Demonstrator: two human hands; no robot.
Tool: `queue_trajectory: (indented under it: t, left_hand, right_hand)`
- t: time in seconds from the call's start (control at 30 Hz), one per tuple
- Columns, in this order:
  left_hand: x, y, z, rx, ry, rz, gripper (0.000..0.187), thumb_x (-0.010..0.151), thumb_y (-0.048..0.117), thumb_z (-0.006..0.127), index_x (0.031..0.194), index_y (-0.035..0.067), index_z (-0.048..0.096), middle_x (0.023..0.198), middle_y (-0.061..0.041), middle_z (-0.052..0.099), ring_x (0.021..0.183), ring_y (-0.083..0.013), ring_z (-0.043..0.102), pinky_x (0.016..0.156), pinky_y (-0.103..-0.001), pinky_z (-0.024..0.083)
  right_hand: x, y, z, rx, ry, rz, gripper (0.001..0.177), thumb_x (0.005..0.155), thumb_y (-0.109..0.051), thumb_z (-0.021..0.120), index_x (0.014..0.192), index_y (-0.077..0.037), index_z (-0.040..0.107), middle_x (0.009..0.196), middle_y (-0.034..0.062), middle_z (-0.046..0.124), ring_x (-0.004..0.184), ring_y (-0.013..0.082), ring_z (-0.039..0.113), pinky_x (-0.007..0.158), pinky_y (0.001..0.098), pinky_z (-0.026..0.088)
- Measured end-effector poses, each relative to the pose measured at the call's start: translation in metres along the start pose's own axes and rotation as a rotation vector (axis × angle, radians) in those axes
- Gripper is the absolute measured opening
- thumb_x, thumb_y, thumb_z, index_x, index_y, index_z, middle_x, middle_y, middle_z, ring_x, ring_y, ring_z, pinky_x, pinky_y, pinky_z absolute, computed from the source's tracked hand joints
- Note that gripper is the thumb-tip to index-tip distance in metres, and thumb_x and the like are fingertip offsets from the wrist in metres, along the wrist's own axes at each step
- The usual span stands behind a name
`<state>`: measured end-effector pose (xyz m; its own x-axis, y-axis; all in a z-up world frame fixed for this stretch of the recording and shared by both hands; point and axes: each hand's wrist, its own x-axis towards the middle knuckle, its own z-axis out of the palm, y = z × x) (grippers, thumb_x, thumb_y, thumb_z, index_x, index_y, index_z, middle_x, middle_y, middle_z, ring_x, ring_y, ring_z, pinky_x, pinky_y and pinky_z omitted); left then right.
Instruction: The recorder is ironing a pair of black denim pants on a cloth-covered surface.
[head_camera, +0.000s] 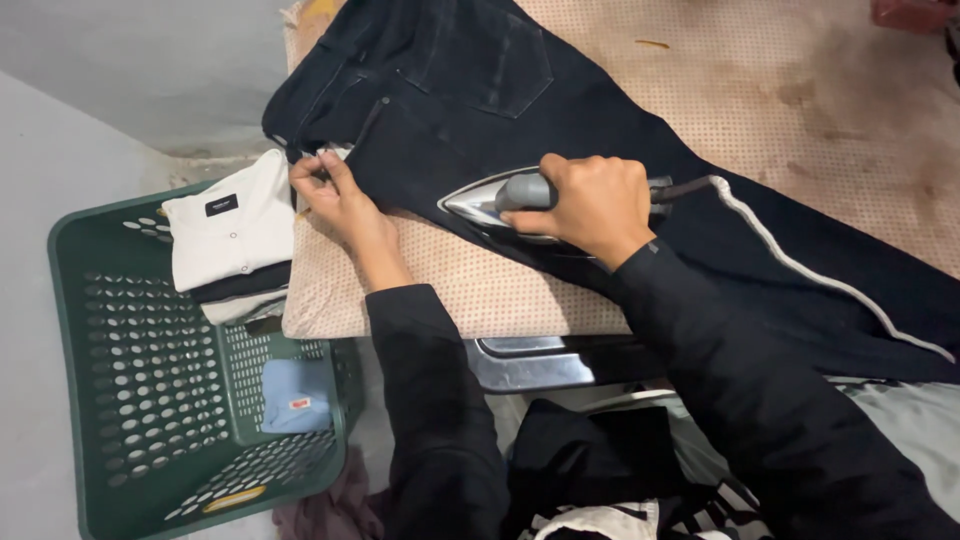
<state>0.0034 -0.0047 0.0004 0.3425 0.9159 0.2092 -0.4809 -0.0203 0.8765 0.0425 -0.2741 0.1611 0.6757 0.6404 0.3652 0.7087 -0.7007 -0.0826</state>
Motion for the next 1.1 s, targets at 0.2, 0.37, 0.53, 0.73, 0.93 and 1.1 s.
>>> queue_trajectory:
  t: [0.2, 0.37, 0.53, 0.73, 0.93, 1.1]
  left_hand:
    - [-0.019, 0.054, 0.013, 0.022, -0.054, -0.056, 0.031, 0.107, 0.012, 0.063, 0.134, 0.007, 0.048, 0.121, -0.012, 0.061, 0.109, -0.0190, 0.061, 0.097, -0.030, 0.050]
    - [-0.026, 0.050, 0.011, 0.216, -0.045, 0.019, 0.053, 0.104, 0.005, 0.066, 0.149, 0.010, 0.039, 0.130, -0.020, 0.065, 0.110, -0.0222, 0.070, 0.095, -0.029, 0.055]
    - [-0.024, 0.047, 0.013, 0.118, 0.028, -0.026, 0.051, 0.108, 0.003, 0.060, 0.153, 0.010, 0.039, 0.134, -0.025, 0.064, 0.105, -0.0249, 0.064, 0.091, -0.032, 0.049]
    - [-0.018, 0.026, 0.008, -0.050, 0.090, -0.065, 0.056, 0.107, 0.005, 0.060, 0.157, 0.012, 0.035, 0.148, -0.024, 0.052, 0.118, -0.0284, 0.059, 0.098, -0.036, 0.047]
    - [-0.018, 0.023, 0.009, -0.156, 0.074, 0.033, 0.061, 0.108, 0.006, 0.065, 0.159, 0.014, 0.033, 0.162, -0.022, 0.039, 0.126, -0.0269, 0.062, 0.096, -0.032, 0.051]
    - [-0.016, 0.041, 0.016, -0.148, 0.163, -0.147, 0.070, 0.103, 0.010, 0.066, 0.162, 0.020, 0.030, 0.143, -0.030, 0.059, 0.089, -0.0200, 0.053, 0.051, -0.022, 0.039]
  right_hand:
    - [-0.001, -0.008, -0.002, -0.053, -0.054, 0.089, 0.060, 0.074, -0.072, 0.080, 0.076, -0.012, 0.073, 0.058, 0.0105, 0.066, 0.053, 0.0293, 0.067, 0.046, 0.0413, 0.048]
    - [-0.019, -0.004, -0.018, -0.080, -0.169, 0.116, 0.063, 0.075, -0.073, 0.078, 0.077, -0.010, 0.073, 0.059, 0.0136, 0.067, 0.054, 0.0318, 0.068, 0.048, 0.0426, 0.051]
    - [-0.048, 0.012, -0.035, -0.101, -0.211, 0.078, 0.064, 0.074, -0.074, 0.077, 0.075, -0.010, 0.073, 0.056, 0.0149, 0.065, 0.051, 0.0326, 0.067, 0.045, 0.0425, 0.050]
    - [-0.071, 0.021, -0.040, -0.089, -0.203, 0.039, 0.067, 0.072, -0.076, 0.075, 0.071, -0.009, 0.070, 0.054, 0.0135, 0.063, 0.047, 0.0296, 0.066, 0.044, 0.0390, 0.049]
    - [-0.052, 0.002, -0.028, -0.133, -0.044, 0.049, 0.065, 0.073, -0.075, 0.077, 0.071, -0.011, 0.067, 0.056, 0.0092, 0.065, 0.047, 0.0266, 0.065, 0.041, 0.0380, 0.045]
    - [-0.020, -0.022, -0.005, -0.106, 0.032, 0.018, 0.064, 0.075, -0.073, 0.079, 0.071, -0.011, 0.064, 0.059, 0.0082, 0.066, 0.049, 0.0257, 0.066, 0.042, 0.0377, 0.046]
